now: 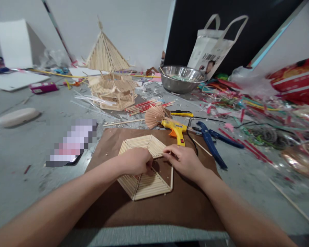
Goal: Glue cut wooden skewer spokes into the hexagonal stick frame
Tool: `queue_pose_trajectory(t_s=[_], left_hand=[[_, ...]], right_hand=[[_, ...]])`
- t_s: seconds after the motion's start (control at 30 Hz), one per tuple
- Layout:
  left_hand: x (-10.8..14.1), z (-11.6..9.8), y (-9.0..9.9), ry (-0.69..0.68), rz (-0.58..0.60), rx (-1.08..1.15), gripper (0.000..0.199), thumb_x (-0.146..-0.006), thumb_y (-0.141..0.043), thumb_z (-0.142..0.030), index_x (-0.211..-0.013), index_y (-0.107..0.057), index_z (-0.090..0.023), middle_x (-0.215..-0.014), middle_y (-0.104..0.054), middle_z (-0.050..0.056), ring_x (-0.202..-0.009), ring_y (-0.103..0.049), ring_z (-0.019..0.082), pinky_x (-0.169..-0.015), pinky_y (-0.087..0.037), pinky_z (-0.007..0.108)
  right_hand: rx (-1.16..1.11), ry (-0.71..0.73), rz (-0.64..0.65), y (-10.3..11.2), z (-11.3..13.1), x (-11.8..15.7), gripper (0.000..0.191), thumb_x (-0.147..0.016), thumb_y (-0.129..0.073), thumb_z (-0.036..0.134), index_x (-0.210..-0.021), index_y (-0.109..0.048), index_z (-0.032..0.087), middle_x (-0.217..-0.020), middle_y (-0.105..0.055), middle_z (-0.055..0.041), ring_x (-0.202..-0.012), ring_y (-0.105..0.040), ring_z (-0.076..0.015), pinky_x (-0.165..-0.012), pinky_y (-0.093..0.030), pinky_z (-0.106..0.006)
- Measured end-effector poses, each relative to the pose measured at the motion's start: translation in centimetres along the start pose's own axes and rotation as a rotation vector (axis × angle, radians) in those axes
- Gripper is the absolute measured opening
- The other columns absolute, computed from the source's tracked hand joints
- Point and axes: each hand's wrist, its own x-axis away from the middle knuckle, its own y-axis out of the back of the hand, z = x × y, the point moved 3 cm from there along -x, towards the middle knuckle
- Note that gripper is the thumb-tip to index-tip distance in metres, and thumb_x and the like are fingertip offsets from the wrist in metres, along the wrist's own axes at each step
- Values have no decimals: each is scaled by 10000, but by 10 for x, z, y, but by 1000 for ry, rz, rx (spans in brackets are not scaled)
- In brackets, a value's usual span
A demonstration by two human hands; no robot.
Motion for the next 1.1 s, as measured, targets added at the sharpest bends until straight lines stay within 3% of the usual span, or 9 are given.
queue_pose_trajectory(t_s=[0.33,0.47,1.1], left_hand=[[2,7,3,-13,121,60,246,-642,-432,-287,-557,-623,-158,-405,-541,15,-400,-452,99,-437,-308,199],[2,5,2,26,139,117,247,-628,-459,-325,-639,-641,-159,-405,-540,9,-394,-457,103,-441,-315,204],[1,6,-1,20,104,97,227,-612,-484,-338,-675,-631,-176,-432,-547,-12,-402,-453,86,-423,-293,182]], right_hand=[[7,2,16,1,-1,1,197,-801,-380,307,-826,-536,190,-798,-607,-8,-722,-540,-117,-636,-357,-219],[9,0,4,2,0,1,184,-797,-390,300,-810,-539,193,-784,-611,-1,-712,-542,-114,-629,-355,-217],[10,2,7,0,-1,1,177,-798,-391,297,-807,-538,199,-788,-611,6,-724,-544,-113,-631,-357,-215]])
